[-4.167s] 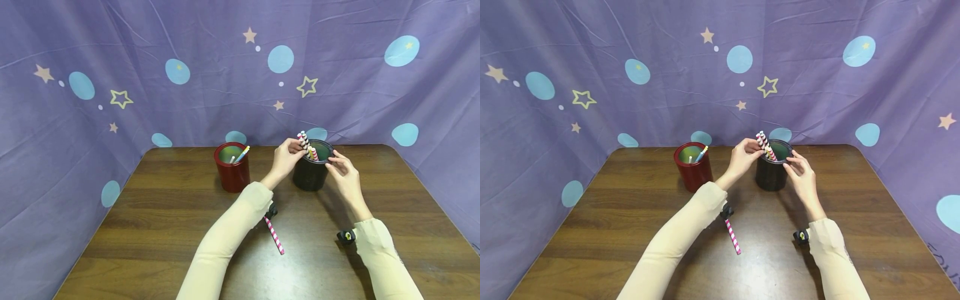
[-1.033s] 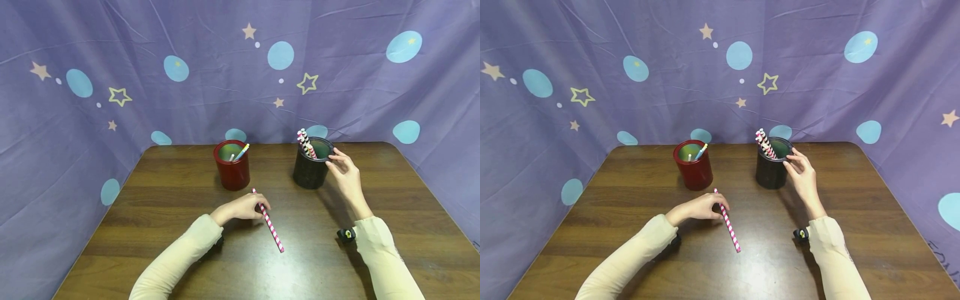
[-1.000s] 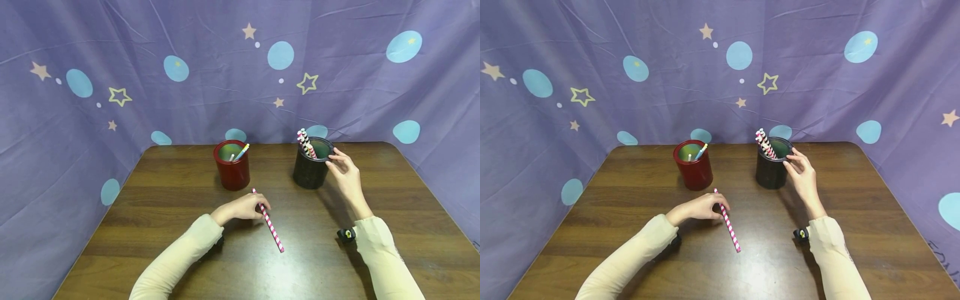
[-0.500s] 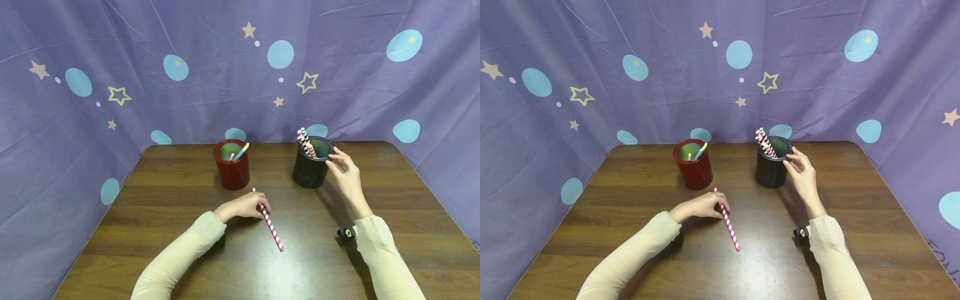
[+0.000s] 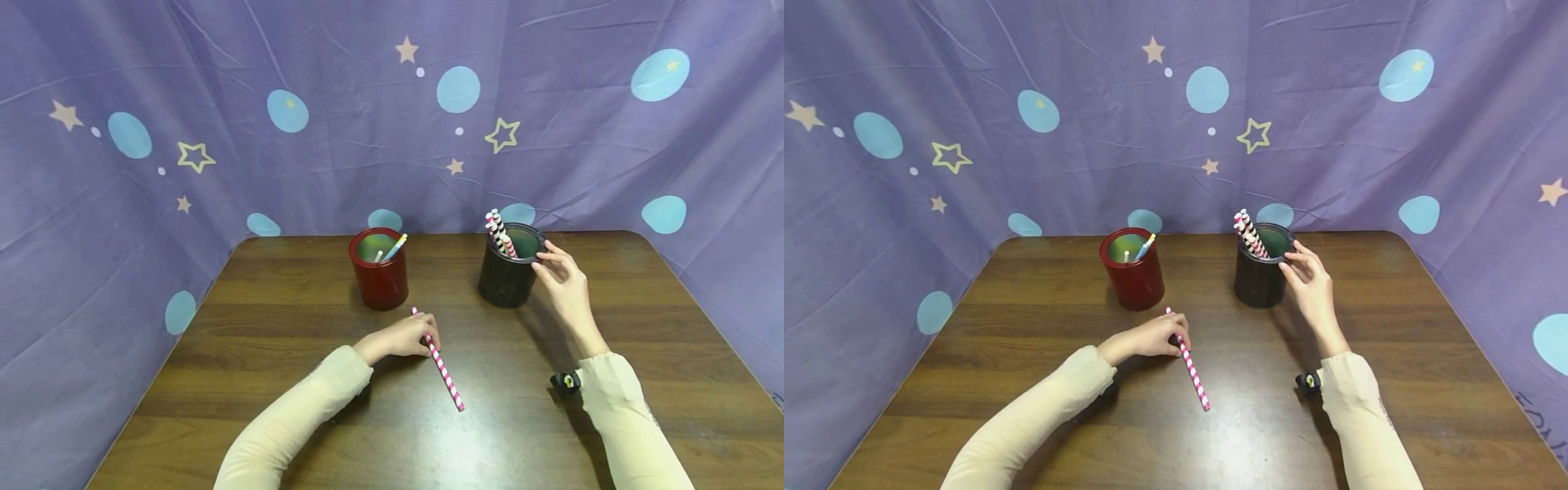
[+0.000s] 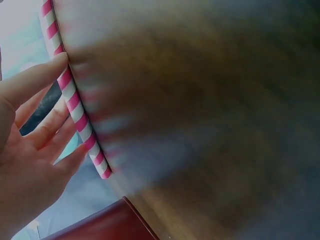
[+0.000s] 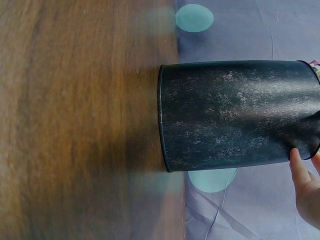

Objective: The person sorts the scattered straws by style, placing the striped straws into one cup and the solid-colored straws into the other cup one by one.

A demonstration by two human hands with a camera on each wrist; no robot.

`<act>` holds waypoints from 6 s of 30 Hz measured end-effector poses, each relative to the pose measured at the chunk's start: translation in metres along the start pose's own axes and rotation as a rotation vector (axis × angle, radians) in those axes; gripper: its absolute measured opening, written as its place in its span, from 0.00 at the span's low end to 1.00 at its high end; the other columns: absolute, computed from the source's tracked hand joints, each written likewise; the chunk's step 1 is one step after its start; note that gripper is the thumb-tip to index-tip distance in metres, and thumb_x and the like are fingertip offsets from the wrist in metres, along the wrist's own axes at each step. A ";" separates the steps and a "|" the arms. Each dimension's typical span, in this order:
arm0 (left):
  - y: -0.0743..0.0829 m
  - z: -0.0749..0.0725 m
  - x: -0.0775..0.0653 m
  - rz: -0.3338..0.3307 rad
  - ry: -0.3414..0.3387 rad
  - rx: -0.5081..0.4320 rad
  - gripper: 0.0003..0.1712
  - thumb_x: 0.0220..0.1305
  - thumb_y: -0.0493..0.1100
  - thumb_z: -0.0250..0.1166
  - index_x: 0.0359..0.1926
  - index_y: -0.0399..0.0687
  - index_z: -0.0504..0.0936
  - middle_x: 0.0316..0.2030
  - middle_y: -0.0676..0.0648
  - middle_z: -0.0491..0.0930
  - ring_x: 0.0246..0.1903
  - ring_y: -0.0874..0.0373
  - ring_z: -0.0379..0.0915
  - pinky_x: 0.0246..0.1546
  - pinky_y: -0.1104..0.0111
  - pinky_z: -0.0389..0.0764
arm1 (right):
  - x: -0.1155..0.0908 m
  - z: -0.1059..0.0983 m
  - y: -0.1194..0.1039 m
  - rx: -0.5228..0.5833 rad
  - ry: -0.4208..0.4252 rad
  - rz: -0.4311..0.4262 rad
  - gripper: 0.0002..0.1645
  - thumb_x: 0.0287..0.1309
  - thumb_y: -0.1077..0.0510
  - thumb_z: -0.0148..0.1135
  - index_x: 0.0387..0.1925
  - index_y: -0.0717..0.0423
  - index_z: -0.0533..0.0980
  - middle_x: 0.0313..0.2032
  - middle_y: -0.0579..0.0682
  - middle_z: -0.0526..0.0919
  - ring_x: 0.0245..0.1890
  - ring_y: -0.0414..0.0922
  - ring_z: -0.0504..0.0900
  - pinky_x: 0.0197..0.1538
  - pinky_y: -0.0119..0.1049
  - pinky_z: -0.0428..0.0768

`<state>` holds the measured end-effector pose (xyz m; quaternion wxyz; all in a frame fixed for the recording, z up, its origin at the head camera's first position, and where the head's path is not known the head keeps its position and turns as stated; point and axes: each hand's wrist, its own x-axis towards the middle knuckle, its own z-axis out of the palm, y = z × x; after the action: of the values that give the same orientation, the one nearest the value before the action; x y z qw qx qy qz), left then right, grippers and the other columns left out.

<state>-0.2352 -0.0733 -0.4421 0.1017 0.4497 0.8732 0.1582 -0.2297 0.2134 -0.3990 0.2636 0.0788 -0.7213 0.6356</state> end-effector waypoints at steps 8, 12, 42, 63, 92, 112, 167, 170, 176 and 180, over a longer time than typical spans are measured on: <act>0.001 0.000 -0.002 0.008 0.012 -0.027 0.06 0.43 0.38 0.69 0.26 0.50 0.81 0.31 0.53 0.72 0.36 0.60 0.65 0.40 0.74 0.65 | 0.000 0.001 0.000 0.005 -0.005 -0.001 0.14 0.51 0.73 0.55 0.41 0.79 0.70 0.56 0.64 0.67 0.56 0.54 0.68 0.56 0.41 0.68; 0.003 0.000 -0.001 0.000 0.013 0.004 0.06 0.43 0.38 0.68 0.26 0.51 0.81 0.31 0.53 0.73 0.37 0.60 0.66 0.39 0.74 0.66 | 0.000 0.001 0.000 0.003 -0.003 -0.002 0.14 0.51 0.73 0.55 0.41 0.79 0.69 0.56 0.65 0.67 0.56 0.54 0.68 0.56 0.37 0.68; 0.014 -0.018 0.005 0.011 0.472 -0.322 0.08 0.44 0.34 0.69 0.28 0.44 0.81 0.27 0.52 0.75 0.29 0.60 0.71 0.31 0.69 0.75 | -0.001 0.000 -0.001 -0.027 -0.005 0.001 0.14 0.51 0.73 0.56 0.41 0.78 0.70 0.56 0.64 0.67 0.55 0.51 0.69 0.56 0.39 0.68; 0.053 -0.049 0.010 -0.007 0.691 -0.636 0.08 0.46 0.28 0.65 0.31 0.30 0.78 0.28 0.37 0.78 0.30 0.50 0.76 0.37 0.56 0.77 | 0.000 0.000 -0.002 -0.015 -0.003 0.003 0.14 0.51 0.73 0.55 0.41 0.78 0.70 0.56 0.65 0.67 0.55 0.52 0.69 0.56 0.40 0.68; 0.085 -0.084 0.039 -0.032 1.041 -0.858 0.12 0.47 0.25 0.64 0.35 0.24 0.74 0.30 0.29 0.77 0.29 0.60 0.75 0.32 0.72 0.77 | 0.000 -0.001 0.000 -0.025 -0.003 -0.002 0.14 0.51 0.73 0.56 0.41 0.78 0.70 0.56 0.64 0.67 0.55 0.53 0.68 0.56 0.40 0.68; 0.072 -0.094 0.081 0.035 1.168 -0.937 0.12 0.47 0.25 0.63 0.35 0.25 0.73 0.32 0.30 0.76 0.30 0.59 0.76 0.37 0.65 0.79 | -0.001 0.000 -0.001 -0.015 -0.001 0.011 0.14 0.51 0.73 0.56 0.41 0.78 0.70 0.56 0.64 0.67 0.55 0.51 0.68 0.56 0.39 0.68; 0.059 -0.057 0.126 -0.181 1.018 -0.736 0.11 0.46 0.31 0.67 0.34 0.33 0.78 0.29 0.39 0.81 0.27 0.58 0.78 0.30 0.79 0.77 | -0.002 0.000 -0.003 -0.016 -0.002 -0.011 0.14 0.51 0.73 0.55 0.41 0.78 0.70 0.55 0.65 0.67 0.55 0.56 0.67 0.55 0.38 0.68; 0.058 -0.053 0.120 -0.174 1.015 -0.738 0.11 0.47 0.31 0.66 0.35 0.34 0.78 0.29 0.39 0.81 0.26 0.59 0.77 0.30 0.78 0.77 | -0.001 0.000 -0.003 -0.018 -0.004 -0.009 0.14 0.51 0.73 0.55 0.41 0.78 0.70 0.56 0.65 0.67 0.55 0.56 0.67 0.55 0.35 0.69; 0.073 -0.059 0.093 -0.163 0.998 -0.777 0.11 0.49 0.29 0.64 0.36 0.27 0.77 0.30 0.34 0.79 0.30 0.46 0.78 0.31 0.79 0.76 | -0.001 -0.001 -0.003 -0.020 -0.006 -0.010 0.14 0.51 0.73 0.55 0.41 0.78 0.70 0.55 0.65 0.67 0.55 0.57 0.67 0.55 0.34 0.69; 0.081 -0.063 0.078 -0.165 0.995 -0.779 0.11 0.50 0.28 0.62 0.37 0.26 0.76 0.31 0.32 0.79 0.31 0.43 0.77 0.32 0.72 0.78 | -0.001 -0.003 -0.003 -0.038 -0.007 -0.012 0.14 0.51 0.73 0.55 0.41 0.78 0.70 0.55 0.65 0.67 0.55 0.58 0.67 0.55 0.38 0.68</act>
<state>-0.2394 0.0232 -0.3570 -0.1480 0.1835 0.7262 0.6458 -0.2271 0.2152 -0.3968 0.2666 0.0804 -0.7335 0.6200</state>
